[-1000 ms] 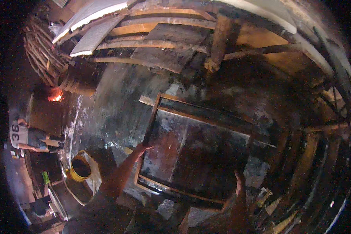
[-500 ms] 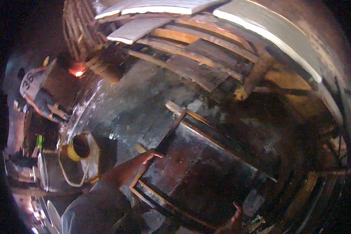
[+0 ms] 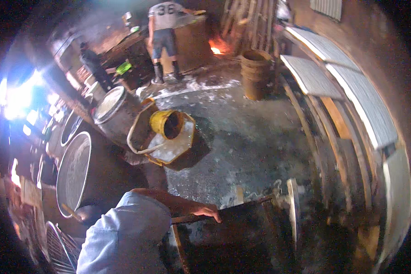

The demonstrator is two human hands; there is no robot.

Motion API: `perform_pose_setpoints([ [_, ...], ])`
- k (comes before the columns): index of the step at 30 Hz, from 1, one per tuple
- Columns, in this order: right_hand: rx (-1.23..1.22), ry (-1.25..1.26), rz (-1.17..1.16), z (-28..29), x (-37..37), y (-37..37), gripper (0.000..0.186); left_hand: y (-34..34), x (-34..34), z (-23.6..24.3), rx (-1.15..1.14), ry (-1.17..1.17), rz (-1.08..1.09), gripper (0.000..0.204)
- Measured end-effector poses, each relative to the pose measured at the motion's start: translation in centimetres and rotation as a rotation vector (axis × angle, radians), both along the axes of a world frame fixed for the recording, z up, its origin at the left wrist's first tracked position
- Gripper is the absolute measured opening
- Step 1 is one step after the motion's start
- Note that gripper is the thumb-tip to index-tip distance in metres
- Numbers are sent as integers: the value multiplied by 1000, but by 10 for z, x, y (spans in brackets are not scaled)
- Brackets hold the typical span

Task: The person scoops a liquid pulp mixture from a large metal basin using a ladle and pours it onto a cloth-lined wooden frame. They then place a second cloth on top, press the layers, and remove the top cloth to reveal a formed sheet of material. The process is repeated to create multiple sheets.

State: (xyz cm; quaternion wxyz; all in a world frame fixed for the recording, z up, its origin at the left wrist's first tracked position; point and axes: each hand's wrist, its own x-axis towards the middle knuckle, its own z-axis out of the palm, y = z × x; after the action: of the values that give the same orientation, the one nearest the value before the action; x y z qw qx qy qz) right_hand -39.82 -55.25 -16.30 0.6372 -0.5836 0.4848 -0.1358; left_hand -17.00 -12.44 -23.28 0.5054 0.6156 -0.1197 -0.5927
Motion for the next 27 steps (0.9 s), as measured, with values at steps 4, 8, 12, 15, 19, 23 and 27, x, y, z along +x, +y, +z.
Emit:
perform_pose_setpoints([
  [4, -1, -45, 133, 49, 73, 61, 66, 74, 20, 53, -106, -9, 56, 38],
  [8, 1, -71, 253, 87, 144, 152, 64, 146, 57, 94, 141, -93, 131, 38],
  [12, 18, -73, 336, 118, 224, 279, 63, 254, 121, 162, 248, -95, 298, 38],
  [15, 59, -56, 419, 135, 286, 390, 61, 368, 164, 176, 204, -170, 388, 37],
  [19, 134, 9, 553, 153, 349, 522, 60, 547, 198, 129, -375, -821, 503, 37],
  [23, 120, 20, 582, 178, 395, 566, 58, 630, 258, 205, 235, -236, 848, 37],
  [27, 274, 8, 835, 175, 471, 630, 56, 755, 206, 264, 432, -289, 1154, 39],
])
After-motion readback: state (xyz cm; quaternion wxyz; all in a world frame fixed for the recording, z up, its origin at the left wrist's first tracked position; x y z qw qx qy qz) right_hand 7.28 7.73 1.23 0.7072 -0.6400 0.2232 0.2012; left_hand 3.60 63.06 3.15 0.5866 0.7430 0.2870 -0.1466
